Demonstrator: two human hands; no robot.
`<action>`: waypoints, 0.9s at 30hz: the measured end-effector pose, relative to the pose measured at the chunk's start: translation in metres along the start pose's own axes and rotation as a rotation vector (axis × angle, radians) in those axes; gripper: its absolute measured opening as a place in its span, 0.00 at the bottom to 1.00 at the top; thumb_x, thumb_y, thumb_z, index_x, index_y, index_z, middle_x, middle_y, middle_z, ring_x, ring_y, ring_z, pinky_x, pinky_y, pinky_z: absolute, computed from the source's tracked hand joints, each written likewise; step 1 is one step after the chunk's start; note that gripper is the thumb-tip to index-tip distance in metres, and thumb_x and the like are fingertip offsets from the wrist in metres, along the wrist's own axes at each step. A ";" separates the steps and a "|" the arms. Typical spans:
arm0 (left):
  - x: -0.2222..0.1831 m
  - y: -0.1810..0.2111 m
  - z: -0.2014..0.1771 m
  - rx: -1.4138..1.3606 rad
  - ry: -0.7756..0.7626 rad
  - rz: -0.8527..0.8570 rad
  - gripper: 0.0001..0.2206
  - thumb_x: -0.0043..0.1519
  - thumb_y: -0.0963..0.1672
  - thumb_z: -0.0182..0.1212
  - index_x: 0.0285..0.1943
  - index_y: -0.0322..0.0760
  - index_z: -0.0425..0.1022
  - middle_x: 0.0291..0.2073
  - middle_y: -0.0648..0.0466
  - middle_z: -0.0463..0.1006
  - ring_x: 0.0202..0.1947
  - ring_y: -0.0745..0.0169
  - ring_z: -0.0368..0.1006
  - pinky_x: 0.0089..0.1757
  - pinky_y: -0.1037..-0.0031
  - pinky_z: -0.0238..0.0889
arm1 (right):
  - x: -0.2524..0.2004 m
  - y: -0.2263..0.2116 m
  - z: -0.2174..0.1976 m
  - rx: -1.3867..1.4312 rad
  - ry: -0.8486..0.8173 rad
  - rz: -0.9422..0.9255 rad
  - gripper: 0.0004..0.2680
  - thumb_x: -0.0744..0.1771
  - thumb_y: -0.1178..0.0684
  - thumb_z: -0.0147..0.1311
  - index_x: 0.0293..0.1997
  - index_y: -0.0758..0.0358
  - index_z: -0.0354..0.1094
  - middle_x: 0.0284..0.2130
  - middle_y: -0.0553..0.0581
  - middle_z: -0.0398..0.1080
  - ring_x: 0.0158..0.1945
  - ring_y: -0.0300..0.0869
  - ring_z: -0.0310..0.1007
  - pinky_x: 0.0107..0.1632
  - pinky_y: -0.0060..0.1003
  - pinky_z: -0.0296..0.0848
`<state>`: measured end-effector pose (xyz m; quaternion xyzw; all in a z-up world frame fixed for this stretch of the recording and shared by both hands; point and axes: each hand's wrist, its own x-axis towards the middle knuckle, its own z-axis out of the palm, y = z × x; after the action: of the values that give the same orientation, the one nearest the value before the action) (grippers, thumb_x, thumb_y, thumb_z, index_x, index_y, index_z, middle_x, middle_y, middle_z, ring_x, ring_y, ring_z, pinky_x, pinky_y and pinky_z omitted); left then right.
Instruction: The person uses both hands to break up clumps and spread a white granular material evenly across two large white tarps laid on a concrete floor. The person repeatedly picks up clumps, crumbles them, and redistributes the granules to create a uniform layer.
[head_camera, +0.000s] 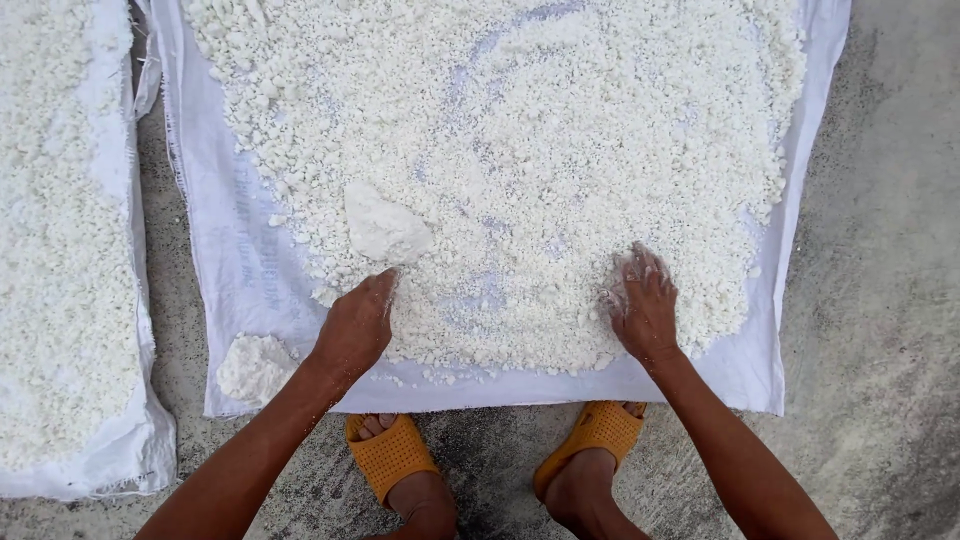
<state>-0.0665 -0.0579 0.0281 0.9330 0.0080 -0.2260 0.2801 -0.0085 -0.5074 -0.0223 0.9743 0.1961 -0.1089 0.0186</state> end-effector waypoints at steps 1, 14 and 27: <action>0.003 0.002 0.003 -0.036 -0.015 -0.023 0.15 0.67 0.38 0.52 0.62 0.28 0.73 0.43 0.36 0.80 0.47 0.36 0.80 0.47 0.50 0.77 | 0.006 -0.013 0.000 0.067 -0.030 0.050 0.21 0.64 0.51 0.55 0.66 0.63 0.63 0.70 0.68 0.55 0.74 0.61 0.50 0.68 0.62 0.55; 0.063 0.124 0.074 0.094 -0.020 0.679 0.13 0.65 0.40 0.56 0.59 0.39 0.74 0.52 0.45 0.74 0.56 0.40 0.72 0.47 0.56 0.72 | -0.022 -0.015 0.014 0.209 -0.075 0.199 0.07 0.65 0.41 0.59 0.39 0.47 0.72 0.30 0.47 0.74 0.39 0.44 0.78 0.41 0.39 0.78; 0.074 0.094 0.086 -0.132 -0.293 0.341 0.11 0.72 0.44 0.45 0.55 0.33 0.68 0.37 0.38 0.77 0.39 0.35 0.80 0.37 0.53 0.76 | -0.030 -0.051 0.008 0.275 -0.029 -0.171 0.02 0.67 0.56 0.57 0.38 0.61 0.73 0.30 0.59 0.73 0.36 0.51 0.78 0.39 0.37 0.78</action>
<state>-0.0228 -0.1907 -0.0177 0.8577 -0.1757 -0.3076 0.3726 -0.0569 -0.4727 -0.0229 0.9458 0.2611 -0.1498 -0.1217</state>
